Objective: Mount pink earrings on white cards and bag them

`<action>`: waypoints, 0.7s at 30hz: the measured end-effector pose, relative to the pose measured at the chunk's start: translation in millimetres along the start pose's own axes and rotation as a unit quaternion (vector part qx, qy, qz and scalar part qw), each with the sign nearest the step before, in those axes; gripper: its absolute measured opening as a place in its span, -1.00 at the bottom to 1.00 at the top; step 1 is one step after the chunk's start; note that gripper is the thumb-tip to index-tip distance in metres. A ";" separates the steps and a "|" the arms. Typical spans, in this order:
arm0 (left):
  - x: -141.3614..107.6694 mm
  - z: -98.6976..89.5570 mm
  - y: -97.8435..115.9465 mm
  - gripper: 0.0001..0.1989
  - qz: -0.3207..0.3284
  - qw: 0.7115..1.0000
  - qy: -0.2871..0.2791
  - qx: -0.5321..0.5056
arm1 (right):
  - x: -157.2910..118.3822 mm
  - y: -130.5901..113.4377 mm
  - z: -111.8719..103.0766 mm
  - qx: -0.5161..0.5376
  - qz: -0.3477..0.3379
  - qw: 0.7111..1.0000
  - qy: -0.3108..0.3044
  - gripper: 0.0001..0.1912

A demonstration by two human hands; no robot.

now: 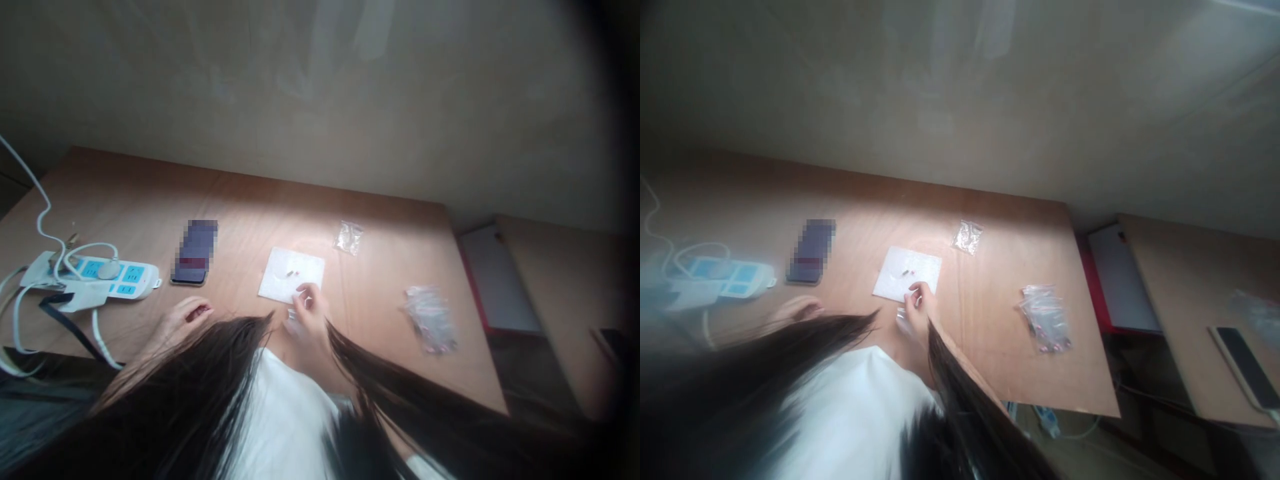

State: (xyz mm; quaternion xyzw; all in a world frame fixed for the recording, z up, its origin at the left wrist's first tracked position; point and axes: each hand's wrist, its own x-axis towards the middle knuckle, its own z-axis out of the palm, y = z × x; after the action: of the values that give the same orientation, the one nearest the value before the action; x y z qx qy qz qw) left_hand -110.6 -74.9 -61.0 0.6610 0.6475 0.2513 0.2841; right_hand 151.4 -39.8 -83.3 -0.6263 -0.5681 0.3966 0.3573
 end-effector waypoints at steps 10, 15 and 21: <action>129.1 76.9 96.0 -0.90 0.201 0.965 -0.164 -0.047 | 26.0 18.7 -9.8 -0.040 0.024 0.997 0.055 -0.83; 144.3 91.1 83.3 -0.88 0.260 0.944 -0.199 -0.036 | 32.6 28.5 -6.7 -0.039 0.043 0.997 0.052 -0.81; 147.6 94.6 74.8 -0.81 0.285 0.935 -0.211 -0.021 | 44.1 23.7 -14.3 -0.036 0.051 0.998 0.003 -0.79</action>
State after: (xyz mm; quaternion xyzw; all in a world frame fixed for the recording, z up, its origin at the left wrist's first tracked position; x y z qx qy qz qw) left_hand 14.1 67.7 -81.2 0.8494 0.3518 0.1897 0.3446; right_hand 176.2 1.7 -102.5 -0.6679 -0.5487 0.3914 0.3156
